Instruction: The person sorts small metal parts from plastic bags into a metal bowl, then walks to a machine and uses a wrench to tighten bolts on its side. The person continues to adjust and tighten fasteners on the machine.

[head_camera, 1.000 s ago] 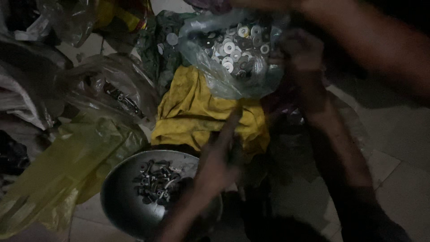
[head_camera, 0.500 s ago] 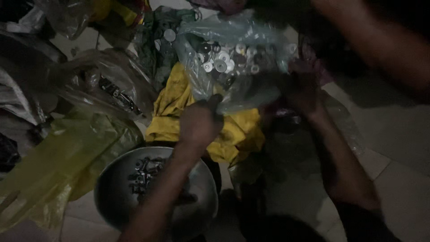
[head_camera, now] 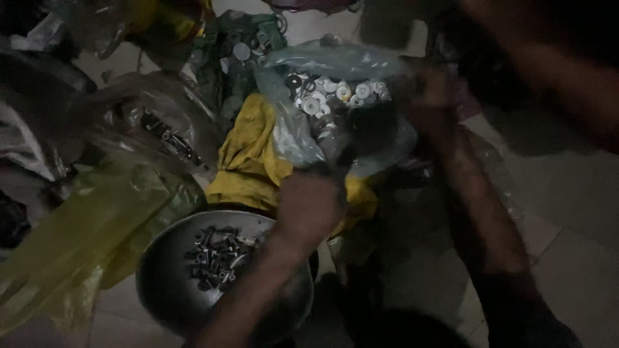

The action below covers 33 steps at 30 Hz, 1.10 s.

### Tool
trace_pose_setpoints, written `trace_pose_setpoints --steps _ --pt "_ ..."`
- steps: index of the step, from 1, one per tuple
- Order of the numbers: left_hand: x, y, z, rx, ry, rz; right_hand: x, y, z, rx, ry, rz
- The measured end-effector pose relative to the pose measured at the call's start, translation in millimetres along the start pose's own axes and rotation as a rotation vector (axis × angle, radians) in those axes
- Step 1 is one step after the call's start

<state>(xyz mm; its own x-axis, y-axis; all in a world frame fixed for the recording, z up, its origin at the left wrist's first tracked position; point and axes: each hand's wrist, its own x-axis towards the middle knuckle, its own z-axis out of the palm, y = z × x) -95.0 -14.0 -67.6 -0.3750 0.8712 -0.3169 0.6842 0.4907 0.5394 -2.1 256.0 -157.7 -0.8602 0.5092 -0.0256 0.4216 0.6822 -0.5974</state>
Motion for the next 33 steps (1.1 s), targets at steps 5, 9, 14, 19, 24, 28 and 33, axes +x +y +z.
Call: trace_pose_setpoints --steps 5,9,14,19,24,28,33 --pt "-4.0 1.7 8.0 -0.104 0.154 -0.004 16.2 0.2 4.1 0.297 0.033 0.272" --pt "-11.7 -5.9 9.7 -0.108 0.106 -0.082 14.9 -2.7 -0.5 0.090 -0.091 0.246" --pt "-19.5 -8.7 14.0 -0.144 0.075 -0.075 9.6 -4.6 -7.9 -0.055 -0.029 -0.183" --pt "-22.8 -7.7 18.9 -0.147 0.007 -0.135 9.1 -10.9 -12.1 0.401 -0.018 0.649" --pt "-22.3 -8.6 21.1 -0.191 0.077 -0.083 1.0 -17.2 -19.6 0.389 -0.049 0.409" --pt "-20.7 -7.3 24.1 -0.227 0.038 -0.110 -7.5 -22.6 -20.6 0.312 0.026 0.149" --pt "-17.5 -5.0 29.4 -0.240 0.085 -0.085 -20.4 -29.7 -11.2 0.460 0.029 -0.014"
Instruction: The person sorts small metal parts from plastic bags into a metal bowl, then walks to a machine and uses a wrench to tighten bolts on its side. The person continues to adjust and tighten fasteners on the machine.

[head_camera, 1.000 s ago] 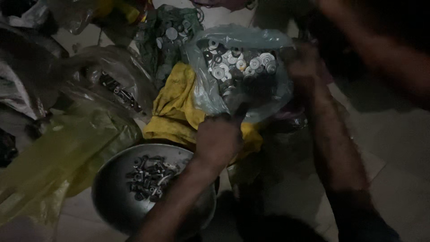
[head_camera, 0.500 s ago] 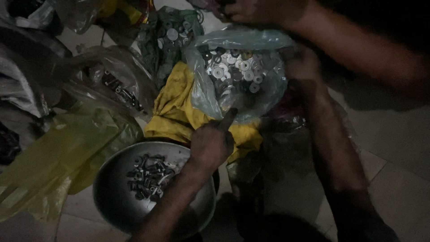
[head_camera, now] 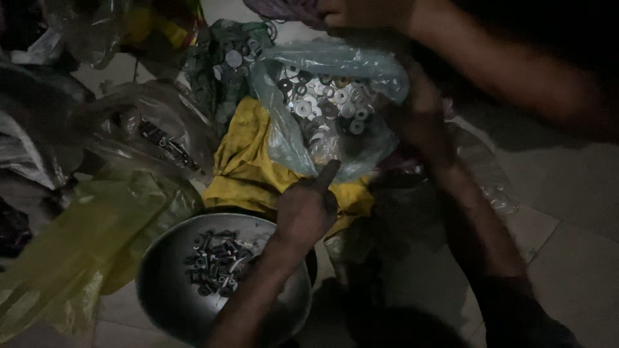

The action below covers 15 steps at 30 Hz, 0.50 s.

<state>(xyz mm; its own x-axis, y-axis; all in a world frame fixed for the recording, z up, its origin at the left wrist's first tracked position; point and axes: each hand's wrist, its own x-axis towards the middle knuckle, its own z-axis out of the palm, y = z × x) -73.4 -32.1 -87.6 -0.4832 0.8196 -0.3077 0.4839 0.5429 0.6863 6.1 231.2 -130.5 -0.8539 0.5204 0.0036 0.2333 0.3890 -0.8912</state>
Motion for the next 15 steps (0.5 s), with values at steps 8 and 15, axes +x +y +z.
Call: trace_pose_setpoints --steps 8,15 --pt "-2.0 -4.7 2.0 -0.055 0.054 0.037 -17.9 -5.0 7.7 -0.553 0.214 -0.041" --pt "-0.7 -5.9 3.2 -0.090 -0.005 -0.009 -15.0 -15.6 17.1 -0.271 0.218 -0.014"
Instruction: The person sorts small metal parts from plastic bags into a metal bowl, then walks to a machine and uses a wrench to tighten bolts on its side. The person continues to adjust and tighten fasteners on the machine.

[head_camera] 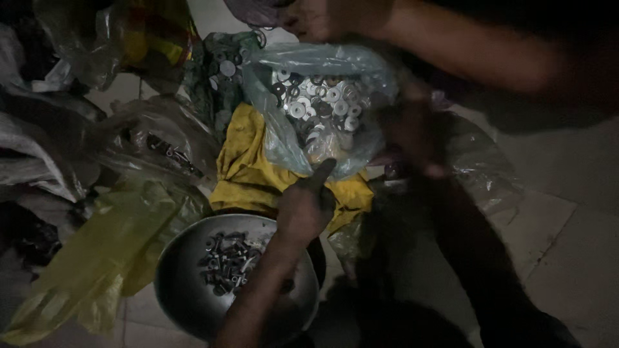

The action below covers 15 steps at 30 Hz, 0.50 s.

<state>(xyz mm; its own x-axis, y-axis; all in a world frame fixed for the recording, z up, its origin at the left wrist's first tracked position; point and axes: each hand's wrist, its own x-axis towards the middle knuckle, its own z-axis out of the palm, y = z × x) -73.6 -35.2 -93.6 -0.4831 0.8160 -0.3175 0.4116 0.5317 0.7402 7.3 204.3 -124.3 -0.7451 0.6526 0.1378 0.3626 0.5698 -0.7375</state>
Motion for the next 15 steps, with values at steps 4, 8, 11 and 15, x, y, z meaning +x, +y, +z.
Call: trace_pose_setpoints --steps 4,8,11,15 --pt "0.9 3.4 1.2 -0.018 0.070 0.029 -11.8 -17.7 21.1 -0.040 -0.035 -0.092" --pt "3.6 7.6 1.2 -0.037 -0.035 -0.093 -30.9 -34.3 42.7 -0.057 -0.290 -0.226" --pt "2.7 8.5 -0.5 -0.023 -0.004 -0.026 -38.2 -36.7 45.6 -0.038 -0.315 -0.237" --pt "0.3 7.4 -1.1 -0.075 -0.071 -0.141 -35.3 -25.8 30.5 0.055 -0.103 -0.122"
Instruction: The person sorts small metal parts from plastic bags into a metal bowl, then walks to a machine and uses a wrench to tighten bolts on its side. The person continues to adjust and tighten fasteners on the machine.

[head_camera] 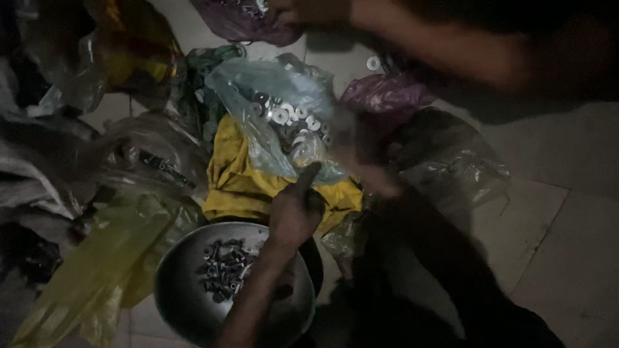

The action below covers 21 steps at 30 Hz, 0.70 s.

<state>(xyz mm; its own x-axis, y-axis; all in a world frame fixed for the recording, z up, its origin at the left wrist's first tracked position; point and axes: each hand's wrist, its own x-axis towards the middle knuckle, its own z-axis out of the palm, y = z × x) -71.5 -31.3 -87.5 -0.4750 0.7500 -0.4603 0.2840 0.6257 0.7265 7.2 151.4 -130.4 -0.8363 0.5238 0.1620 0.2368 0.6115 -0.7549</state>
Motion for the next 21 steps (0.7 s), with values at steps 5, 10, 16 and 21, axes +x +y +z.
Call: trace_pose_setpoints --steps 5,10,16,21 --pt "-2.1 -4.1 2.0 -0.058 0.113 0.088 9.4 21.1 -32.9 0.113 0.239 0.110" --pt "-3.0 -6.2 0.5 -0.025 0.167 0.198 14.4 26.2 -47.5 0.157 0.191 0.133" --pt "4.1 -0.2 -5.2 0.028 0.180 0.144 4.1 5.2 -48.2 0.004 0.441 0.012" --pt "22.7 -2.7 -5.4 0.081 0.135 0.121 8.1 -17.2 -31.6 -0.344 0.116 -0.186"
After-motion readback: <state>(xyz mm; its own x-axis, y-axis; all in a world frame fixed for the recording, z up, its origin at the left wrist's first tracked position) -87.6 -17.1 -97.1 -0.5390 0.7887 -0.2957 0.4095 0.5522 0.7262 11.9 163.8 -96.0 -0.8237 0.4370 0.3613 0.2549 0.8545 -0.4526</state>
